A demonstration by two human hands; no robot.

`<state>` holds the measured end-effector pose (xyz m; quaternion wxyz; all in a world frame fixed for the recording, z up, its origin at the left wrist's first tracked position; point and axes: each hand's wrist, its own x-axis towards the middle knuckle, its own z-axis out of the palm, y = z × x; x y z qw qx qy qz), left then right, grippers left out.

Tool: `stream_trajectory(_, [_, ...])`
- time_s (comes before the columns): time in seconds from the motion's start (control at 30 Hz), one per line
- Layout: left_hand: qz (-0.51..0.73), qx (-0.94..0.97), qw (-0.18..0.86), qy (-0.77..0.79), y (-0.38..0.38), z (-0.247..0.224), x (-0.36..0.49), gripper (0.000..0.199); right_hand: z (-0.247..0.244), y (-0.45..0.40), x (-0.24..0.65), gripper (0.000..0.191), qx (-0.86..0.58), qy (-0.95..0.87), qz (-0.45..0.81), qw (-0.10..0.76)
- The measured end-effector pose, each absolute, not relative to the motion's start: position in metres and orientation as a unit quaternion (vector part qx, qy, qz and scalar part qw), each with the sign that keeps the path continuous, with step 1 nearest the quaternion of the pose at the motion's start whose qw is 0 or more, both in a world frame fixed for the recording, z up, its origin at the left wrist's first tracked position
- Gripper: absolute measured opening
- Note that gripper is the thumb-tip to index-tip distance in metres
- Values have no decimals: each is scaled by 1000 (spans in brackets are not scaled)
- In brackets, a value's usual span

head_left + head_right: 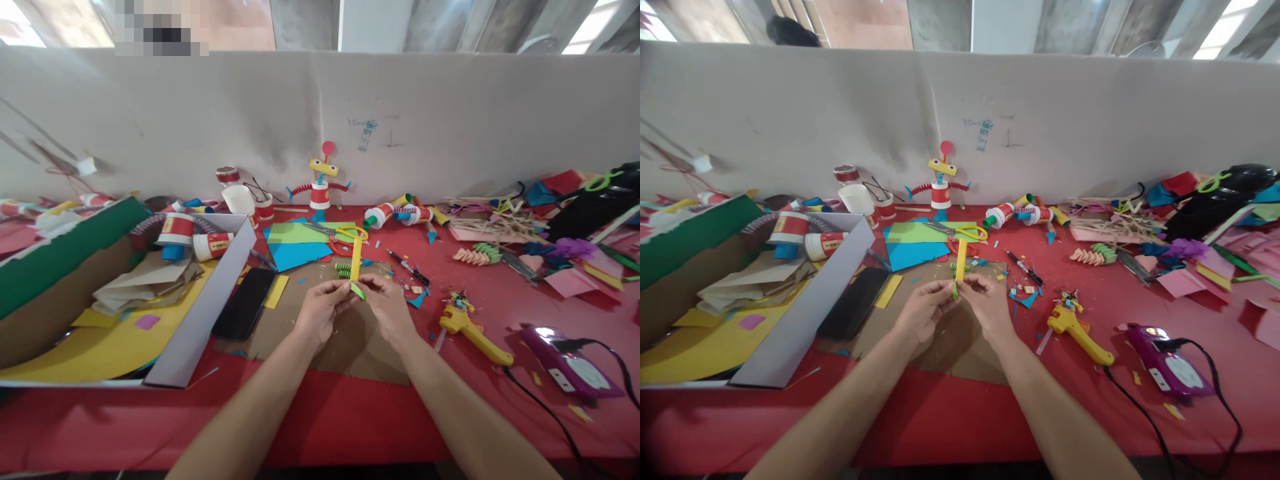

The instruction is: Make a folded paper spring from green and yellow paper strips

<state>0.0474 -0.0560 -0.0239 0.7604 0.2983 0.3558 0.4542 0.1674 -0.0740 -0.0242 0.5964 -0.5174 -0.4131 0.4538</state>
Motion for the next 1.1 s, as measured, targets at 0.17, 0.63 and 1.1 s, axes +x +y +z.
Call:
stream_trajectory(0.17, [455, 303, 753, 366, -56, -22, 48, 15, -26, -75, 168, 17, -524, -460, 405, 592])
stream_trajectory(0.63, [515, 310, 713, 362, -54, -19, 50, 21, -27, -78, 164, 26, -502, -491, 413, 580])
stream_trajectory(1.1, [504, 230, 757, 346, -54, -17, 52, 13, -22, -76, 162, 16, -507, -403, 428, 630])
